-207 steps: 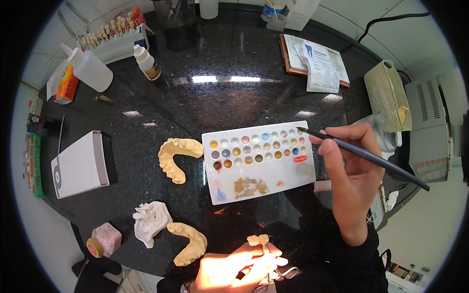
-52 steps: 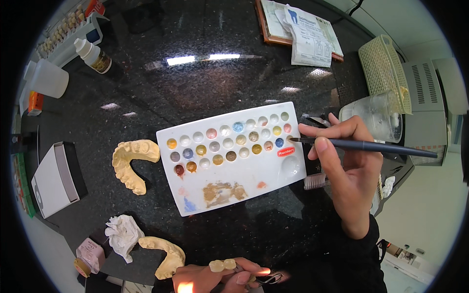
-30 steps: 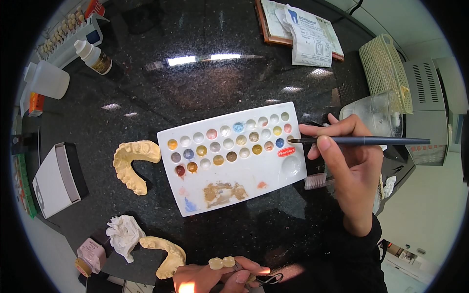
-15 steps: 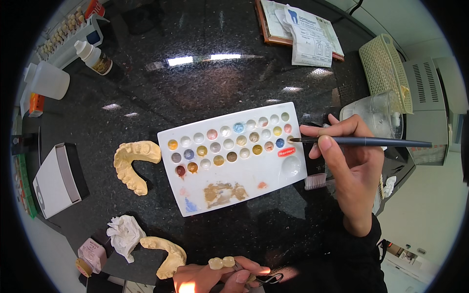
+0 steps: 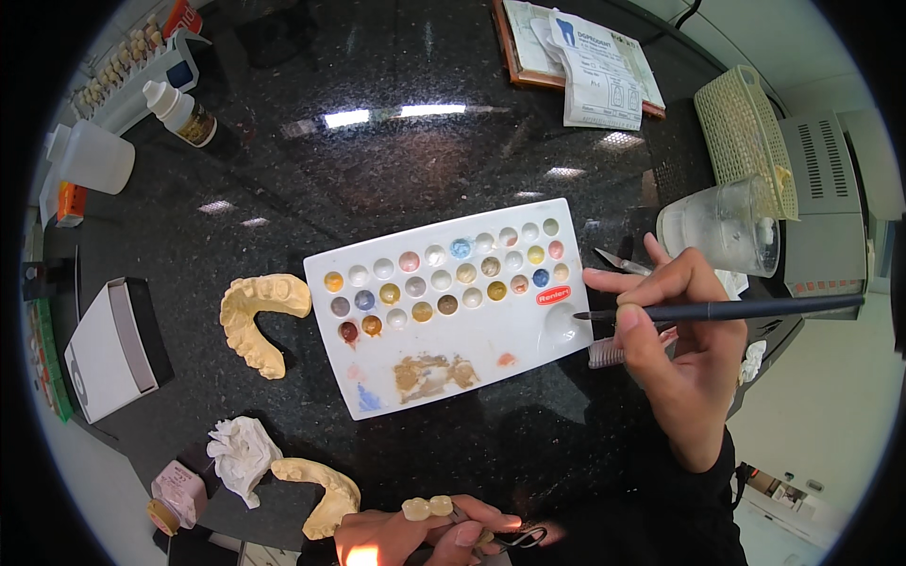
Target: The person applies characterization stains to a three-unit dental bridge using a fine brush, dipping the brush into various pigments on a ceramic palette and painting the prosthetic surface while holding it in a hemostat.
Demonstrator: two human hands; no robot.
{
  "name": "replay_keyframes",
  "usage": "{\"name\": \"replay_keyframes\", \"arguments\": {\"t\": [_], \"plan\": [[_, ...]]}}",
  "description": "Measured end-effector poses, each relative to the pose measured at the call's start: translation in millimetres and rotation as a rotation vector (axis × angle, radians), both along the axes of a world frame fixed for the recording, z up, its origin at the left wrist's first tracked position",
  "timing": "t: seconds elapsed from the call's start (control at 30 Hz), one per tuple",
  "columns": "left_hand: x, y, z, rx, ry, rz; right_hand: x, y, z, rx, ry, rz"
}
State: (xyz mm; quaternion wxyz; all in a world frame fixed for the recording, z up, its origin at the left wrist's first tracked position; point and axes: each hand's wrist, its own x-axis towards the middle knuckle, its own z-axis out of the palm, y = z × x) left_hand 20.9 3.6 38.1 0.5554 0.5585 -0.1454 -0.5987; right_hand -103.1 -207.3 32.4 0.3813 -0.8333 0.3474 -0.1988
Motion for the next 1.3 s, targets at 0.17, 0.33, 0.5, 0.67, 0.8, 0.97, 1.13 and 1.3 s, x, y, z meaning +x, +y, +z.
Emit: {"name": "replay_keyframes", "arguments": {"t": [0.17, 0.33, 0.5, 0.67, 0.8, 0.97, 1.13, 1.3], "plan": [[1, 0, 0, 0.008, 0.001, -0.005, 7, 4, 2, -0.032, 0.031, -0.028], [1, 1, 0, 0.016, 0.007, -0.007, 8, 4, 0, 0.018, -0.049, -0.105], [-1, 2, -1, 0.022, 0.013, -0.010, 10, 0, -10, -0.014, -0.101, -0.117], [-2, 3, -1, 0.040, 0.012, 0.001, 14, -2, -9, -0.083, -0.051, -0.064], [-2, 2, 1, 0.069, 0.032, -0.018, 16, 0, -8, -0.074, -0.062, -0.086], [0, 1, 1, 0.022, -0.027, -0.022, 16, 1, -9, -0.080, -0.070, -0.069], [-2, 1, 0, 0.019, -0.047, -0.007, 15, -1, -10, -0.096, -0.073, -0.051], [0, 0, -2, 0.018, -0.024, -0.011, 15, 1, -8, -0.054, -0.058, -0.085]]}}
